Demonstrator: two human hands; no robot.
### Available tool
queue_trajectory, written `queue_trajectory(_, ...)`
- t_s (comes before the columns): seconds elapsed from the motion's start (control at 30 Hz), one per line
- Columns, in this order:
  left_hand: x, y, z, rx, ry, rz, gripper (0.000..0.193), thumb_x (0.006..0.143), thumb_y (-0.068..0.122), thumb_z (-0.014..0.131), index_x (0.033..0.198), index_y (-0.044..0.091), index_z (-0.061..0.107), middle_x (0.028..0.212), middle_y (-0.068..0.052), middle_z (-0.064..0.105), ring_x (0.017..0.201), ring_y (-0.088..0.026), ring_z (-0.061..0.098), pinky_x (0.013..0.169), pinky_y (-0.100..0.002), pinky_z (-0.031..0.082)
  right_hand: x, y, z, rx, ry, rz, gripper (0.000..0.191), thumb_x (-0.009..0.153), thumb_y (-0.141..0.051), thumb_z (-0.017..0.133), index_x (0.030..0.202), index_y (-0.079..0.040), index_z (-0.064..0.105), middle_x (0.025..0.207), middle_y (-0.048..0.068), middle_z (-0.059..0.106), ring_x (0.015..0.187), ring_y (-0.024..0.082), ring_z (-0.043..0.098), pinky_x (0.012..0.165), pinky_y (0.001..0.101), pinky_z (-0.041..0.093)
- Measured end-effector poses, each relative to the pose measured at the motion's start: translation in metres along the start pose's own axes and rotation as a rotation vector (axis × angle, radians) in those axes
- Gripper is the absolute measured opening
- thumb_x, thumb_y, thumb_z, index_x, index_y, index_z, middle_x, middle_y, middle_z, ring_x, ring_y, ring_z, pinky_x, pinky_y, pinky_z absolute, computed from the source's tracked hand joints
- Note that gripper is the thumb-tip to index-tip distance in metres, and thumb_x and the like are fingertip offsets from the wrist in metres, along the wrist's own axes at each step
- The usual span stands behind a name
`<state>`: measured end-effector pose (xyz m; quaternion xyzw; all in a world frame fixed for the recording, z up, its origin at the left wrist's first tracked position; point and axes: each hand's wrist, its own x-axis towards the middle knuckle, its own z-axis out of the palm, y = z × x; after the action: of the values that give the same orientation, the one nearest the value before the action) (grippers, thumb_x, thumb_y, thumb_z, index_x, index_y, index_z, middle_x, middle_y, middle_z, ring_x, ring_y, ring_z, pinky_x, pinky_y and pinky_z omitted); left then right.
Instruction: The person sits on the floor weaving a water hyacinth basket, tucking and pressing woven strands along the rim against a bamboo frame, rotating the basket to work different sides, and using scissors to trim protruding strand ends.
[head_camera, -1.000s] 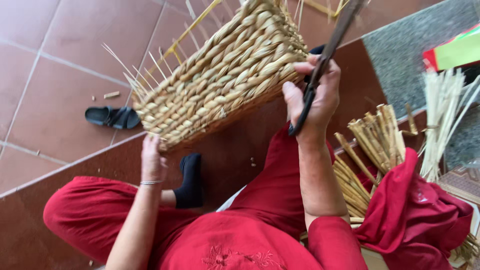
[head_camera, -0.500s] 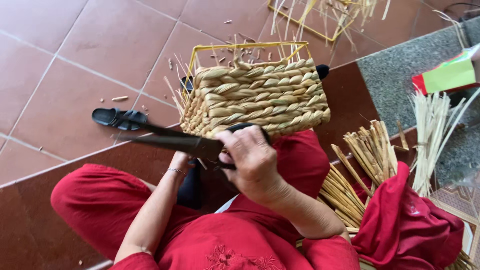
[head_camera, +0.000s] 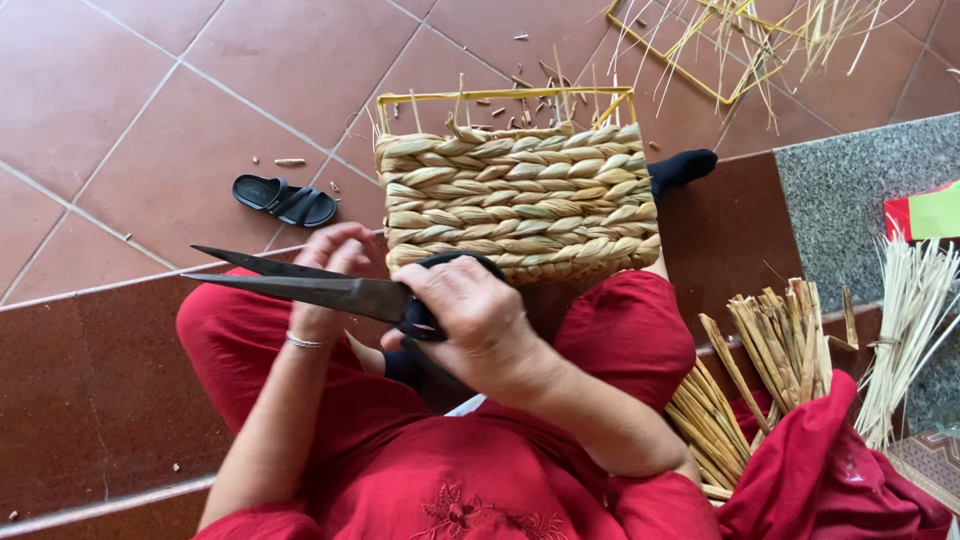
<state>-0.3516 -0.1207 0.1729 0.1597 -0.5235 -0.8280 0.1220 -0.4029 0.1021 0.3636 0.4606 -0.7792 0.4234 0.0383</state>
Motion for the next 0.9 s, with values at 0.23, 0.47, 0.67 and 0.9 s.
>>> queue_trajectory(0.23,0.050,0.108,0.043,0.710,-0.149,0.599,0.014,0.110,0.001,0.067,0.124,0.005,0.068,0.113,-0.007,0.072,0.102,-0.014,0.069,0.091,-0.027,0.056,0.008,0.038,-0.075,0.199,-0.097,0.559,0.069,0.072,-0.039,0.093,0.127,-0.006,0.068,0.087,0.002,0.070,0.061,0.009,0.064,0.056,0.0273,0.053)
queue_trajectory(0.47,0.117,0.132,0.095,1.132,-0.385,0.837,0.037,0.096,0.012,0.074,0.131,0.003,0.066,0.120,-0.013,0.065,0.112,-0.032,0.056,0.096,-0.044,0.047,0.020,0.096,-0.132,-0.332,-0.055,0.370,0.071,0.074,-0.041,0.091,0.133,-0.007,0.066,0.091,0.003,0.061,0.079,0.015,0.058,0.070,0.0332,0.050)
queue_trajectory(0.67,0.154,0.120,0.112,1.274,-0.439,0.868,0.018,0.096,0.023,0.079,0.109,0.013,0.070,0.100,-0.003,0.065,0.101,-0.026,0.056,0.089,-0.042,0.039,0.020,0.127,-0.135,-0.562,-0.213,0.246,0.073,0.070,-0.055,0.085,0.126,-0.012,0.069,0.079,0.003,0.062,0.072,0.021,0.063,0.068,0.0381,0.051)
queue_trajectory(0.9,0.156,0.106,0.117,1.101,-0.436,0.797,0.013,0.100,0.017,0.075,0.102,0.011,0.065,0.093,-0.002,0.064,0.093,-0.023,0.060,0.089,-0.040,0.039,0.022,0.138,-0.132,-0.667,-0.274,0.123,0.076,0.072,-0.062,0.080,0.125,-0.008,0.067,0.082,0.007,0.063,0.075,0.025,0.064,0.068,0.0392,0.050)
